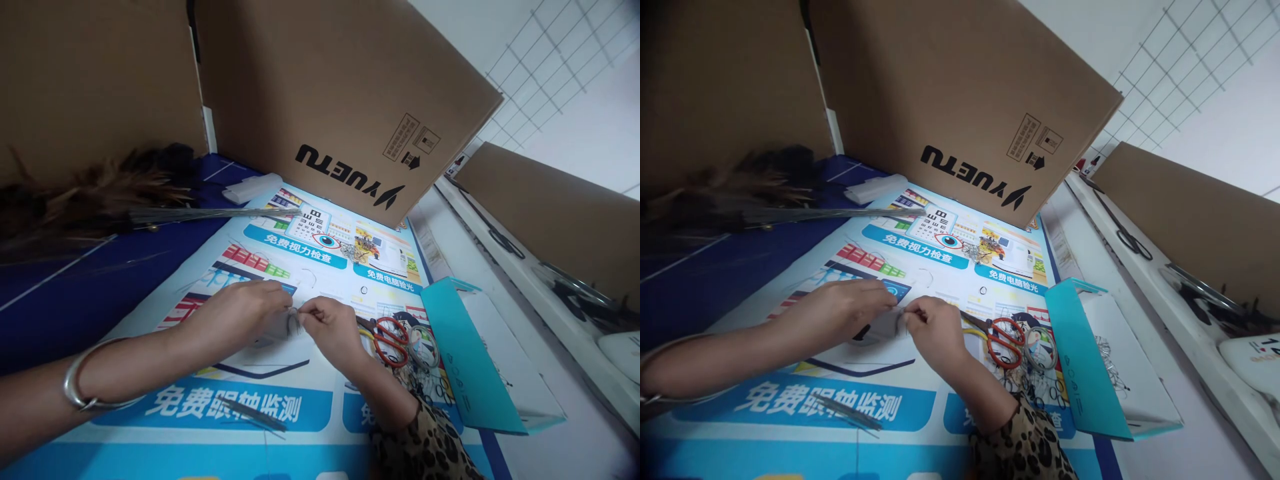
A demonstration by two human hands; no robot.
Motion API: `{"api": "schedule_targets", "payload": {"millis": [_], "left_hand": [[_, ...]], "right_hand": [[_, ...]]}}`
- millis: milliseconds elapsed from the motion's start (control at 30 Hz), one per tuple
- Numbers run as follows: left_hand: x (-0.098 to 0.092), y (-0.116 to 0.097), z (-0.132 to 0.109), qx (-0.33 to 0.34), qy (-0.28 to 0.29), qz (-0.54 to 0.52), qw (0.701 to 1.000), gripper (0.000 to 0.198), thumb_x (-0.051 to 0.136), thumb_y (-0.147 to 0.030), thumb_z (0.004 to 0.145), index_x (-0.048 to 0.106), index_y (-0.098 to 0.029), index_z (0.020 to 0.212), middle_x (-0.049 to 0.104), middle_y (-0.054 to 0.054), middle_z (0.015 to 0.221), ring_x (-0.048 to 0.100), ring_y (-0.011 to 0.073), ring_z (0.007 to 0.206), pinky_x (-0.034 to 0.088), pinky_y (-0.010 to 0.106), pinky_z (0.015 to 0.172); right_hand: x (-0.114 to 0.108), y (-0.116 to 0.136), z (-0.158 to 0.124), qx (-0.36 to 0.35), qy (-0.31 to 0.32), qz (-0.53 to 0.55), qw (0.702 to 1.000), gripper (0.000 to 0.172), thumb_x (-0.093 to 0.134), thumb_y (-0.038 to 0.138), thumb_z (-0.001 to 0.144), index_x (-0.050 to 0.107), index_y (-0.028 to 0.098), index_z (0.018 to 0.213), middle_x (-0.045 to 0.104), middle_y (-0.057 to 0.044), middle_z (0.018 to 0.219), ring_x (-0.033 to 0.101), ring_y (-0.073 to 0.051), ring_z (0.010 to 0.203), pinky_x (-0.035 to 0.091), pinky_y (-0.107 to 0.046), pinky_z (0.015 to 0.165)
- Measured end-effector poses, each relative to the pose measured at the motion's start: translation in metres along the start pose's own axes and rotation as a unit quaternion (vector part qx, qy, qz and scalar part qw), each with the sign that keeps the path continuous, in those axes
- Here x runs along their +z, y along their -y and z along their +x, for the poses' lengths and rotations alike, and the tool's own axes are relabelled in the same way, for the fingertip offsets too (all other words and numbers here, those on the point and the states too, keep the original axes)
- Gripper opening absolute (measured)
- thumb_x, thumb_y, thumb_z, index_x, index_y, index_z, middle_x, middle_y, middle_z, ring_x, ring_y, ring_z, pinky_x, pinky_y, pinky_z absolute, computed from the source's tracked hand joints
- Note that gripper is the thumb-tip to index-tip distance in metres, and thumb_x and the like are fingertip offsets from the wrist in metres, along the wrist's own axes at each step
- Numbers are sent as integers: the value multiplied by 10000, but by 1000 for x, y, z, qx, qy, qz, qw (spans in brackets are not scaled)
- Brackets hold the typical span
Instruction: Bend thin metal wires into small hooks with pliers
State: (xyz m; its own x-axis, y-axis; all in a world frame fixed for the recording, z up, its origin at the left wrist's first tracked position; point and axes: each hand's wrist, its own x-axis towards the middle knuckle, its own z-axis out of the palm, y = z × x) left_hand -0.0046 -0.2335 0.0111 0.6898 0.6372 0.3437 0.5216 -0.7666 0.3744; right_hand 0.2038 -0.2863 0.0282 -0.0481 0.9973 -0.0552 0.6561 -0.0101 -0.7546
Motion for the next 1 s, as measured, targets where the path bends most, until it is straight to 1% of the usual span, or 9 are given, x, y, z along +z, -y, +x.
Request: {"api": "schedule_targets", "payload": {"millis": [67, 133, 200, 300, 433, 567, 633, 733, 1000], "left_hand": [[4, 3, 1, -34, -12, -44, 998, 309, 469, -149, 985, 769, -209, 943, 788, 55, 922, 709, 206, 823, 520, 293, 753], [7, 5, 2, -72, -17, -95, 993, 307, 473, -236, 984, 776, -224, 933, 803, 39, 937, 713, 204, 831, 512, 294, 751], [10, 5, 5, -111, -16, -151, 982, 285, 503, -295, 948, 777, -230, 906, 809, 29, 923, 714, 208, 834, 496, 298, 743], [11, 3, 8, -178, -5, -226, 958, 253, 558, -366, 876, 765, -224, 847, 794, 23, 849, 691, 214, 789, 471, 304, 707], [13, -3, 10, -240, 8, -315, 918, 291, 581, -452, 828, 733, -210, 774, 712, 12, 709, 599, 194, 669, 418, 296, 615], [18, -8, 11, -271, 0, -410, 871, 304, 633, -490, 773, 704, -196, 749, 642, -8, 646, 527, 160, 605, 386, 275, 573], [20, -10, 11, -280, -4, -441, 852, 316, 659, -504, 757, 694, -191, 747, 619, -17, 632, 504, 148, 591, 371, 267, 560], [21, -13, 11, -291, -13, -462, 838, 311, 678, -501, 745, 684, -190, 735, 604, -24, 625, 492, 138, 587, 370, 264, 561], [30, -12, 8, -289, -41, -496, 818, 310, 700, -497, 744, 682, -187, 727, 586, -36, 611, 498, 131, 589, 373, 263, 572]], "right_hand": [[4, -4, 1, 25, -6, 83, 996, 81, 665, 185, 846, 736, 212, 820, 693, 36, 724, 617, -135, 681, 457, -230, 655], [8, -8, 3, 38, -8, 173, 984, 46, 690, 239, 816, 722, 209, 804, 658, 40, 673, 589, -133, 634, 451, -238, 619], [13, -12, 5, 46, -11, 249, 967, 87, 723, 293, 779, 711, 208, 787, 638, 42, 631, 578, -133, 601, 463, -251, 611], [17, -15, 6, 58, -20, 320, 945, 143, 767, 328, 729, 710, 204, 774, 644, 40, 597, 588, -131, 573, 493, -263, 616], [20, -14, 6, 72, -36, 364, 928, 182, 812, 335, 703, 723, 191, 770, 670, 32, 605, 615, -125, 561, 510, -256, 600], [22, -11, 5, 82, -43, 399, 912, 231, 853, 347, 682, 728, 178, 774, 686, 29, 619, 635, -119, 551, 525, -246, 594], [23, -11, 4, 87, -43, 414, 905, 250, 869, 352, 676, 729, 173, 779, 692, 27, 622, 640, -116, 551, 536, -244, 597], [25, -9, 3, 87, -47, 425, 900, 264, 888, 354, 674, 730, 171, 780, 700, 23, 628, 643, -112, 558, 544, -239, 602], [26, -9, 2, 96, -40, 442, 891, 319, 922, 393, 658, 723, 172, 774, 717, 12, 638, 652, -112, 570, 571, -244, 620]]}}
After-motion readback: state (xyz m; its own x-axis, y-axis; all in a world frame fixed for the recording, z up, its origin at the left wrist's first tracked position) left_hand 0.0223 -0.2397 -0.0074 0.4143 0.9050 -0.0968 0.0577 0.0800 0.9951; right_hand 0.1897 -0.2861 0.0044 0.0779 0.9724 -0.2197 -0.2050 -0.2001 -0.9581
